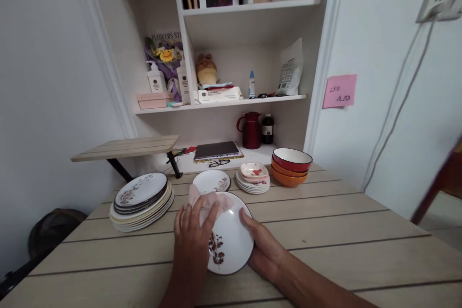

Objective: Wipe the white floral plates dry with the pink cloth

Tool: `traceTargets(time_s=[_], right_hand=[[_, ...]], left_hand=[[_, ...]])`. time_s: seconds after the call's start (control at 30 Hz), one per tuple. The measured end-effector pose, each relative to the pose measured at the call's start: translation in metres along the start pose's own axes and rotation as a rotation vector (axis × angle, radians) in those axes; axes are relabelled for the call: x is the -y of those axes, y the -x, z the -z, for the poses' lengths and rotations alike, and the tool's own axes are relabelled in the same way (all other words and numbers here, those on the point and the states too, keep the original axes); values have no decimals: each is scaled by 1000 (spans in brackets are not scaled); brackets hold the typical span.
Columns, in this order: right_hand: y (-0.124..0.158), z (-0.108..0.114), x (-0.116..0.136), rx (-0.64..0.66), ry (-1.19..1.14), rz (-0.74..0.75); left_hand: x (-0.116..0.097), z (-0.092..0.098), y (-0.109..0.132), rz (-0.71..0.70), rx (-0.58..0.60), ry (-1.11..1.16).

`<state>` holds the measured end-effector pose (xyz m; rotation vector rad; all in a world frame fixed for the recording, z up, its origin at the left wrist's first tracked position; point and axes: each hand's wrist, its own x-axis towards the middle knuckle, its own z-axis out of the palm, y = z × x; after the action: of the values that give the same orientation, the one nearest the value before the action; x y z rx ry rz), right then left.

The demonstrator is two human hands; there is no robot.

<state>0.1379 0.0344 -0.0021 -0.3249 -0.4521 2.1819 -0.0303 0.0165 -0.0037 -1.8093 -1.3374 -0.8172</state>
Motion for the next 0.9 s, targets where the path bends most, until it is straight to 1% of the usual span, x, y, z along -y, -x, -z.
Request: traceTargets(time_s=[0.1,0.2,0.27,0.37,0.43,0.5,0.57,0.63,0.73,0.83,0.9], right_hand=[[-2,2,1,-8,5,9],[-4,6,2,-44,30,25],[-5,8,4,-74,34,45],[-5,7,7,-120,49,84],[-3,5,9,-136,106,113],[0,3,9,-134,191,136],[3,-1,7,-108,254,139],[5,-4,4,-57,267,133],[5,-5,2,-18,225,123],[1,-1,7,-100,163,130],[-1,1,15,-164,134,144]], left_hand=[[-2,0,0,-56,30,64],[-5,-4,4,-194,100,124],[-7,-11,9,-259,142,159],[-10,-29,18,-295,201,210],[-12,-39,22,-303,208,239],[-12,-41,22,-315,222,256],[-11,-35,18,-327,234,253],[-9,-26,12,-317,219,220],[-3,-15,5,-248,137,138],[1,-15,5,-218,41,113],[-1,-19,9,-241,26,135]])
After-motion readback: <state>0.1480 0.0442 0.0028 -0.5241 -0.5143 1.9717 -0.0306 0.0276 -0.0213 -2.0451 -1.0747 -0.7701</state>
